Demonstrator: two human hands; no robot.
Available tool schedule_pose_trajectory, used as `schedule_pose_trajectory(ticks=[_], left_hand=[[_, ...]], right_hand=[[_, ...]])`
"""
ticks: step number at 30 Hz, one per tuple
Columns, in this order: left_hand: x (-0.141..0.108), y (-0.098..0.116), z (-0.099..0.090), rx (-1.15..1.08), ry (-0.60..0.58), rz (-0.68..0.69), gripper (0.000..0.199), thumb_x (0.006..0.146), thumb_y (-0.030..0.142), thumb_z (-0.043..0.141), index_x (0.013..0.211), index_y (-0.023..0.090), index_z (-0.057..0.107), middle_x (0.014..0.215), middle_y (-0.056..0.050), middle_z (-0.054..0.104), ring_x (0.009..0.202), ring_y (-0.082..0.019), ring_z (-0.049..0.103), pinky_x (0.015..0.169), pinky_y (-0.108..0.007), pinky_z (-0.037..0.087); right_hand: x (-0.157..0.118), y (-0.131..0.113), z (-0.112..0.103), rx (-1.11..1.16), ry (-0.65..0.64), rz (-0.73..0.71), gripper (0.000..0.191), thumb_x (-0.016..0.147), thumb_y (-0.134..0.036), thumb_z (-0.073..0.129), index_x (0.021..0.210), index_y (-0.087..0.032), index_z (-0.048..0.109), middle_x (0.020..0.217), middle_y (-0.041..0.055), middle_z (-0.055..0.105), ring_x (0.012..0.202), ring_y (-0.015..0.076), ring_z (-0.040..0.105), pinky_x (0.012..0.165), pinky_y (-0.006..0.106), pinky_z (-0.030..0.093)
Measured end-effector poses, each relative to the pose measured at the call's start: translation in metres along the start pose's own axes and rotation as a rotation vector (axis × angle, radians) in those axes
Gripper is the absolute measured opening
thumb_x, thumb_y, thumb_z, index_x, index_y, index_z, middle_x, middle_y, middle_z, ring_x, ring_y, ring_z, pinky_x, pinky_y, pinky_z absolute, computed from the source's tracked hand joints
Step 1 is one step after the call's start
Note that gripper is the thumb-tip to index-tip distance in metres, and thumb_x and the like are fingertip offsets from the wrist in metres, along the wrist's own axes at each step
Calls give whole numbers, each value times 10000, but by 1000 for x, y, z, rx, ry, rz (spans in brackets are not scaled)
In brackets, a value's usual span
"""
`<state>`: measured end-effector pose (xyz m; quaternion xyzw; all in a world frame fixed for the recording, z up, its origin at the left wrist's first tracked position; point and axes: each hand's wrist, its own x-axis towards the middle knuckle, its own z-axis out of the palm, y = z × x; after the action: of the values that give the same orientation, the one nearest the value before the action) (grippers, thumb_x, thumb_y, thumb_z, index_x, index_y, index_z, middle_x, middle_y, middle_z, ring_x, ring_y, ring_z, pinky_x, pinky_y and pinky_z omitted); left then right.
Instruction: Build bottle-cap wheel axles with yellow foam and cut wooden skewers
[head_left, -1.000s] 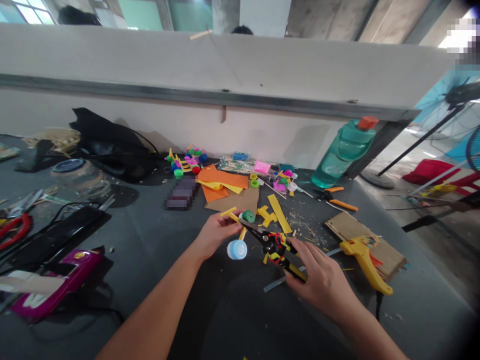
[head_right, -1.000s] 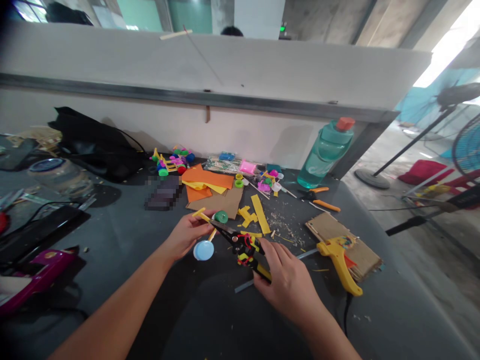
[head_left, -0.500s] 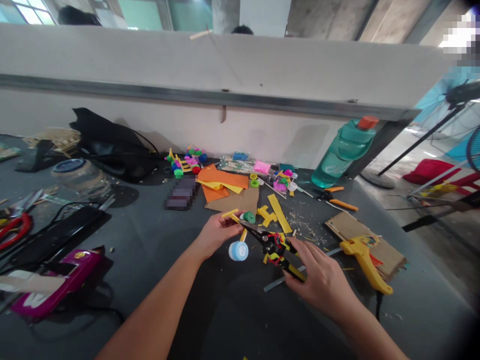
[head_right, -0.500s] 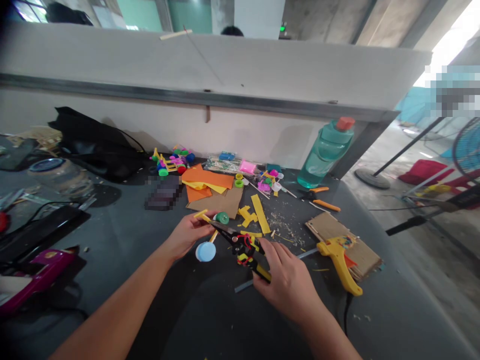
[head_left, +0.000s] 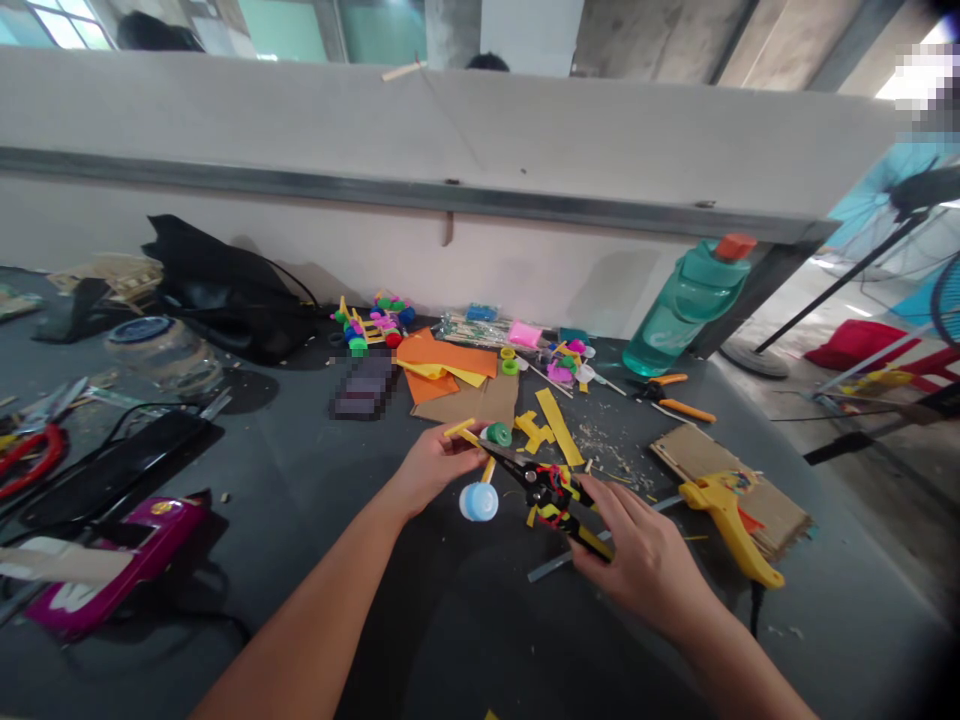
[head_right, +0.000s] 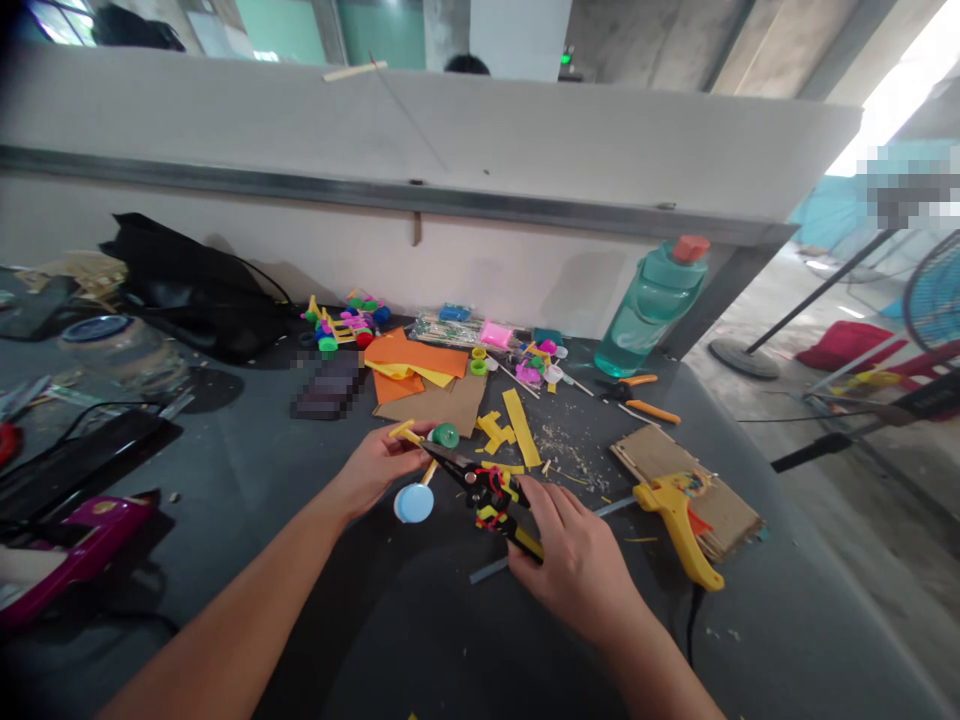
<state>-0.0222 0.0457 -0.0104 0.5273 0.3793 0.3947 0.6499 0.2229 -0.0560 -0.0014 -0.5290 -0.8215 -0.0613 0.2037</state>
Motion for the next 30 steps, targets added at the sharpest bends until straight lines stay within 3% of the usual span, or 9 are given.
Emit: schedule_pose_trajectory(ticks=[30], left_hand=[[-3, 7, 4, 10, -14, -42, 502, 651, 226, 689, 1137, 143, 597, 967, -63, 673, 848, -167, 606, 821, -301, 446]], right_hand=[[0, -1, -1, 36, -14, 8, 532, 742, -254, 532, 1248, -136, 419, 1097, 153, 602, 981, 265, 599, 800, 404, 520]])
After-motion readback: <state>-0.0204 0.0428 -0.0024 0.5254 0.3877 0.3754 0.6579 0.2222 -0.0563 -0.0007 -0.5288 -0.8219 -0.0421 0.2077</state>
